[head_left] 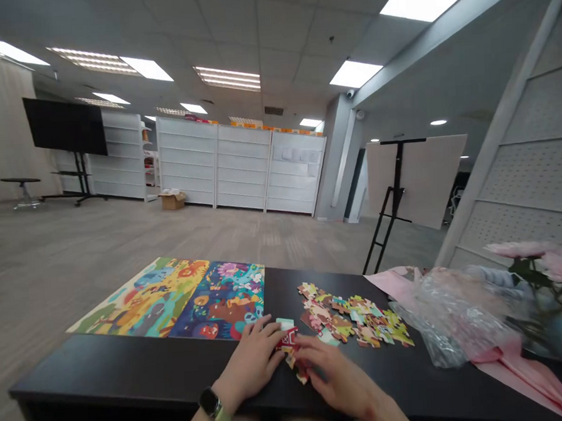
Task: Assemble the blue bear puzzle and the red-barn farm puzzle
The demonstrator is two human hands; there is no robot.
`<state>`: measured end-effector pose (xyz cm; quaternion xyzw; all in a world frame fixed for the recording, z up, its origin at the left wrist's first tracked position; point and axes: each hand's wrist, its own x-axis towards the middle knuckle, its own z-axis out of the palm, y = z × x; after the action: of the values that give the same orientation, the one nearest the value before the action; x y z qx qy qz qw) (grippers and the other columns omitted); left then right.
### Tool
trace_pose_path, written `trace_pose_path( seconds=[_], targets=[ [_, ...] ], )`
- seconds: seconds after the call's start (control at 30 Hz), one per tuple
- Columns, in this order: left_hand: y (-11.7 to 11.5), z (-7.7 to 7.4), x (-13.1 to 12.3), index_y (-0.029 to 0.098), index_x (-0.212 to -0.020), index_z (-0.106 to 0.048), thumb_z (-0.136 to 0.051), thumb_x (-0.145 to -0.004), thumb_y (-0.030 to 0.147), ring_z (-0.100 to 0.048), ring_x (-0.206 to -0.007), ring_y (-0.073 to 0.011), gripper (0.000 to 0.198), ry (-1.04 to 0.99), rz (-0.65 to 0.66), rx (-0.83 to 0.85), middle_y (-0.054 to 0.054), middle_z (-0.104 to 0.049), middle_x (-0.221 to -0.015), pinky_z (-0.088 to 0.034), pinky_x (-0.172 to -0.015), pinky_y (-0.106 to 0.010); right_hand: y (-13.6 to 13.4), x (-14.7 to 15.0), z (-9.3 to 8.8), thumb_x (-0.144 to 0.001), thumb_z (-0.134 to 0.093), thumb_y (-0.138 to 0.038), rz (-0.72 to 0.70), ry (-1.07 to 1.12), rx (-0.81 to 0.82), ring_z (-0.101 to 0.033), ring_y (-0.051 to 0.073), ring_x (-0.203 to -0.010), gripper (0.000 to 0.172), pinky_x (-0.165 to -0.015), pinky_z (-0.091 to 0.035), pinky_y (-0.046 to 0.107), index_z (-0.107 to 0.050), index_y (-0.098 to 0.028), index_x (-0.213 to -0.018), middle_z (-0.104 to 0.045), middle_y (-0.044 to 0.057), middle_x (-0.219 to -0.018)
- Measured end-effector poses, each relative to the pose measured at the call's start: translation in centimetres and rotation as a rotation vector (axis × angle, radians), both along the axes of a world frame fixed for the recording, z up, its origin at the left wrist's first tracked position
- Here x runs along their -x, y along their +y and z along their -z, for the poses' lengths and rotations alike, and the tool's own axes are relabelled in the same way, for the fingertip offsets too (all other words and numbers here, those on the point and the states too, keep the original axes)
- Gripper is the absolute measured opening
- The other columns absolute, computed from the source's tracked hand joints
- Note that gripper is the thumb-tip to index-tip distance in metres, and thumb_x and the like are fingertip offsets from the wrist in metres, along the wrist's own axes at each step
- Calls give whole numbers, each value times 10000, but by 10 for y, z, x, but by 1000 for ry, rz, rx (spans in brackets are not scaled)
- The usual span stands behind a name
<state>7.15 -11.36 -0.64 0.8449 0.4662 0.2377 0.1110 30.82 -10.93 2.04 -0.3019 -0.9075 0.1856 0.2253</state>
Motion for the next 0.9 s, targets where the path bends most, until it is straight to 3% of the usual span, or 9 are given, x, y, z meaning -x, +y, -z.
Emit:
trace_pose_path(
  seconds=[0.07, 0.17, 0.27, 0.43, 0.57, 0.73, 0.9],
  targets=[
    [-5, 1, 1, 346, -1385, -475, -484, -899, 177, -346, -1391, -293, 514, -39, 0, -24, -12, -549, -1409, -299, -1118, -514, -14, 9, 13, -872, -422, -57, -77, -23, -21, -510, 208, -1304, 408, -1077, -425, 360, -688, -261, -1103, -614, 56, -1338],
    [-11, -2, 1, 338, -1301, -545, -466, -831, 88, -433, -1317, -253, 539, -53, 40, -22, 6, -587, -1355, -324, -1099, -464, -17, 22, 22, -893, -402, -53, -92, -36, -76, -528, 202, -1280, 393, -1099, -376, 394, -713, -280, -973, -715, 14, -1161],
    [-12, -4, 0, 324, -1189, -622, -451, -835, 81, -524, -1200, -225, 463, -59, 59, -13, 10, -622, -1294, -370, -1050, -420, -13, 28, 22, -888, -428, -62, -65, -46, -91, -606, 193, -1153, 374, -1048, -388, 391, -717, -299, -888, -753, -23, -1020],
    [-11, -2, -1, 294, -1070, -664, -455, -828, 83, -551, -1149, -222, 383, -90, 46, -26, -2, -647, -1235, -390, -1007, -390, -10, 25, 30, -862, -450, -46, -1, 19, -76, -622, 190, -1080, 395, -1013, -386, 380, -743, -310, -837, -756, -37, -1009],
    [-11, -1, -2, 281, -1037, -673, -463, -804, 91, -550, -1153, -227, 366, -67, 42, -7, -7, -645, -1234, -368, -1031, -389, -10, 23, 37, -868, -546, -93, 90, 48, -141, -585, 209, -1039, 330, -920, -429, 362, -773, -315, -779, -713, 0, -1040],
    [-11, -2, -3, 279, -1062, -667, -441, -775, 84, -535, -1167, -226, 414, -42, 29, 13, -8, -635, -1250, -359, -1027, -379, -15, 23, 37, -846, -639, -109, 273, 140, -111, -580, 200, -967, 180, -873, -444, 329, -723, -250, -922, -661, 27, -981],
    [-13, -4, -3, 251, -955, -640, -434, -714, 63, -547, -1106, -217, 368, -33, -3, 17, -14, -641, -1184, -369, -1003, -357, -17, 22, 36, -815, -677, -120, 361, 180, -71, -583, 200, -962, 115, -878, -438, 318, -708, -231, -811, -644, 20, -938]
  ],
)
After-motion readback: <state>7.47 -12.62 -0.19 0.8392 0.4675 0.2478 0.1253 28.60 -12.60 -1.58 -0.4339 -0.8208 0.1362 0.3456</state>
